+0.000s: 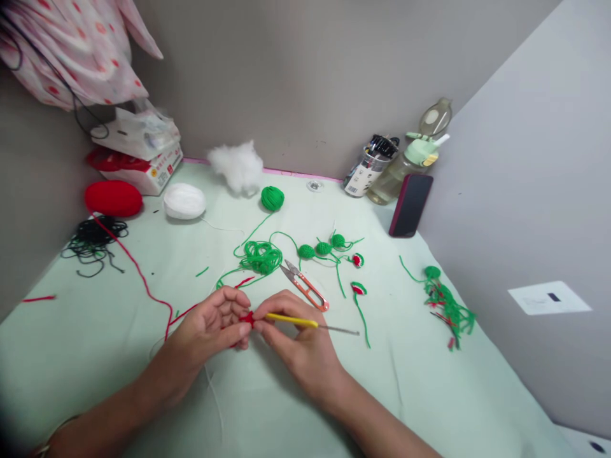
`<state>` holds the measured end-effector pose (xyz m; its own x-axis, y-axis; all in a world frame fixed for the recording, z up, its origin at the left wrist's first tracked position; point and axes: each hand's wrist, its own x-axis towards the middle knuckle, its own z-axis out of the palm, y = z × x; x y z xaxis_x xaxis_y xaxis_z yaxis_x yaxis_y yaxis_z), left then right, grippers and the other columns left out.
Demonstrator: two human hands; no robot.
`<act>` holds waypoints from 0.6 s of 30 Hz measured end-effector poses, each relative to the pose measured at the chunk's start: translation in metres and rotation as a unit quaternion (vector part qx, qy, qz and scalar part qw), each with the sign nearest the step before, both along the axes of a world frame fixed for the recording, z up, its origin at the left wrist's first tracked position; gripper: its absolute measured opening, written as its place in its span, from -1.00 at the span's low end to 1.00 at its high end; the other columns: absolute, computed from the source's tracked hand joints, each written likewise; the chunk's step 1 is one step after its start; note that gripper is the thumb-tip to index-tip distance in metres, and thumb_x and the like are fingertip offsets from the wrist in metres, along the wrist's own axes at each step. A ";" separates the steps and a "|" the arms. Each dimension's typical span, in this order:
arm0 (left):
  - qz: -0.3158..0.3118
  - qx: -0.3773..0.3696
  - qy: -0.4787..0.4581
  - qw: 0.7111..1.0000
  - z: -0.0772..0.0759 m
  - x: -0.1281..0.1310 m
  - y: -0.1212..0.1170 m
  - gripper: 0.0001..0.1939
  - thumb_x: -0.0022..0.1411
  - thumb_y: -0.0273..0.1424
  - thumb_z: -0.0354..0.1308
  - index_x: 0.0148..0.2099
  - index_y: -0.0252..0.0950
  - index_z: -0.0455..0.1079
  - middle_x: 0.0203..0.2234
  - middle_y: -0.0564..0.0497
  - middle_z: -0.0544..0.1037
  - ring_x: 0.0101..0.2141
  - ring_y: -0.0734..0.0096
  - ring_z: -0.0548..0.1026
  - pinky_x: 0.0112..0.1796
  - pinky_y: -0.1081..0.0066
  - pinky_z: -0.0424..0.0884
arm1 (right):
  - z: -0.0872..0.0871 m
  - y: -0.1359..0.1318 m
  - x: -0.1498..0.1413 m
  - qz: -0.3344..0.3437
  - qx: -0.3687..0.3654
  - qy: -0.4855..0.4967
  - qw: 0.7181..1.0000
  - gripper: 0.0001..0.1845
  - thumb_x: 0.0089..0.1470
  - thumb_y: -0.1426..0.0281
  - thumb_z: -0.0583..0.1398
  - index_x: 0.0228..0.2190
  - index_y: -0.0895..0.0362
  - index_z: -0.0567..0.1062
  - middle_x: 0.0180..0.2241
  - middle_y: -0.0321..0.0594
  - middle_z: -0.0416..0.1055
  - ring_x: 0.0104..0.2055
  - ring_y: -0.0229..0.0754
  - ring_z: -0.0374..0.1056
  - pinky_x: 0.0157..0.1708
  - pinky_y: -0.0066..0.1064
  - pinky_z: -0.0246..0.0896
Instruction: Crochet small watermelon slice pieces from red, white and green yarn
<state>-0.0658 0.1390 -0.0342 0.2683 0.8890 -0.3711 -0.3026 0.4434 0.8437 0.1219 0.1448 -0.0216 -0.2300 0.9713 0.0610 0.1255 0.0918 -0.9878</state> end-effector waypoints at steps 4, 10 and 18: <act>0.001 0.021 -0.014 1.000 -0.008 0.002 -0.002 -0.71 0.08 -0.43 0.42 -0.19 -0.23 0.39 -0.42 0.10 0.60 -0.42 0.44 0.52 -0.33 0.39 0.44 | -0.004 0.003 0.000 -0.004 -0.195 0.116 0.974 -0.72 0.06 0.20 0.50 -0.37 0.10 0.60 -0.47 -0.29 0.53 -0.40 -0.20 0.48 -0.31 -0.36 0.43; 0.026 0.014 -0.010 1.000 -0.010 0.002 -0.005 -0.69 0.15 -0.35 0.47 -0.13 -0.23 0.45 -0.30 0.05 0.59 -0.22 0.34 0.56 -0.17 0.34 0.50 | -0.006 0.002 -0.006 -0.026 -0.225 0.179 0.957 -0.67 -0.09 0.24 0.58 -0.41 0.11 0.61 -0.48 -0.33 0.51 -0.43 -0.27 0.42 -0.34 -0.42 0.37; 0.059 -0.007 0.016 0.998 -0.001 0.004 -0.005 -0.64 0.06 -0.38 0.51 -0.12 -0.26 0.48 -0.27 0.04 0.58 -0.20 0.36 0.54 -0.11 0.36 0.48 | 0.001 -0.001 -0.011 -0.038 -0.161 0.110 0.980 -0.74 -0.12 0.28 0.59 -0.45 0.07 0.67 -0.40 -0.31 0.47 -0.39 -0.28 0.33 -0.35 -0.43 0.29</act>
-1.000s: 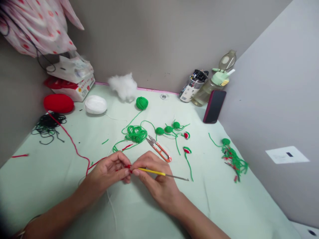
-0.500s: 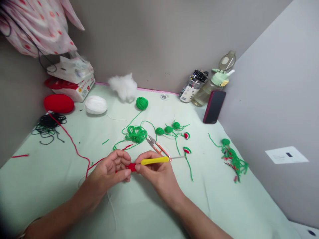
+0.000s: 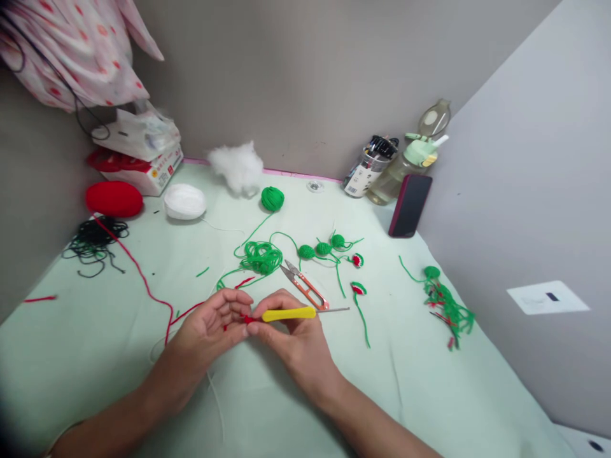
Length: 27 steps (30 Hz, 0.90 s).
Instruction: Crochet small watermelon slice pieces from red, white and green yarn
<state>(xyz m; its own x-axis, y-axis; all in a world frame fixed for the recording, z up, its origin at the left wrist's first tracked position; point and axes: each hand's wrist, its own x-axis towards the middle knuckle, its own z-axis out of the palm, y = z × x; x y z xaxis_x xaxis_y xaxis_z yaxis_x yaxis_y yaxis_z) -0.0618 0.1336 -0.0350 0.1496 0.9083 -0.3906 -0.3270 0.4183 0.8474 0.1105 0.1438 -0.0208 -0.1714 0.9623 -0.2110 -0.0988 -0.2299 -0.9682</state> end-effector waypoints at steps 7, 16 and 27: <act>-0.044 -0.032 -0.059 0.997 0.001 -0.004 0.002 -0.59 0.12 -0.34 0.51 -0.03 -0.27 0.48 -0.24 0.02 0.64 -0.24 0.39 0.60 -0.13 0.35 0.47 | -0.005 0.006 0.003 0.006 -0.132 0.122 0.984 -0.66 -0.16 0.26 0.61 -0.45 0.10 0.61 -0.55 -0.35 0.49 -0.46 -0.29 0.36 -0.33 -0.43 0.30; -0.069 0.003 0.024 0.997 0.007 -0.004 0.006 -0.63 0.07 -0.27 0.49 -0.13 -0.26 0.47 -0.34 0.06 0.57 -0.35 0.43 0.45 -0.34 0.43 0.32 | -0.004 0.003 0.004 0.037 -0.071 0.108 0.991 -0.69 -0.14 0.27 0.60 -0.45 0.11 0.64 -0.45 -0.33 0.51 -0.38 -0.29 0.38 -0.29 -0.45 0.29; -0.169 0.155 0.229 0.946 0.044 -0.059 0.025 -0.71 0.29 -0.13 0.28 -0.37 -0.21 0.52 -0.46 0.08 0.45 -0.38 0.31 0.35 -0.27 0.32 0.24 | 0.027 0.003 0.018 0.010 -0.059 0.190 0.980 -0.68 -0.21 0.32 0.60 -0.52 0.09 0.59 -0.50 -0.38 0.46 -0.48 -0.31 0.36 -0.35 -0.44 0.22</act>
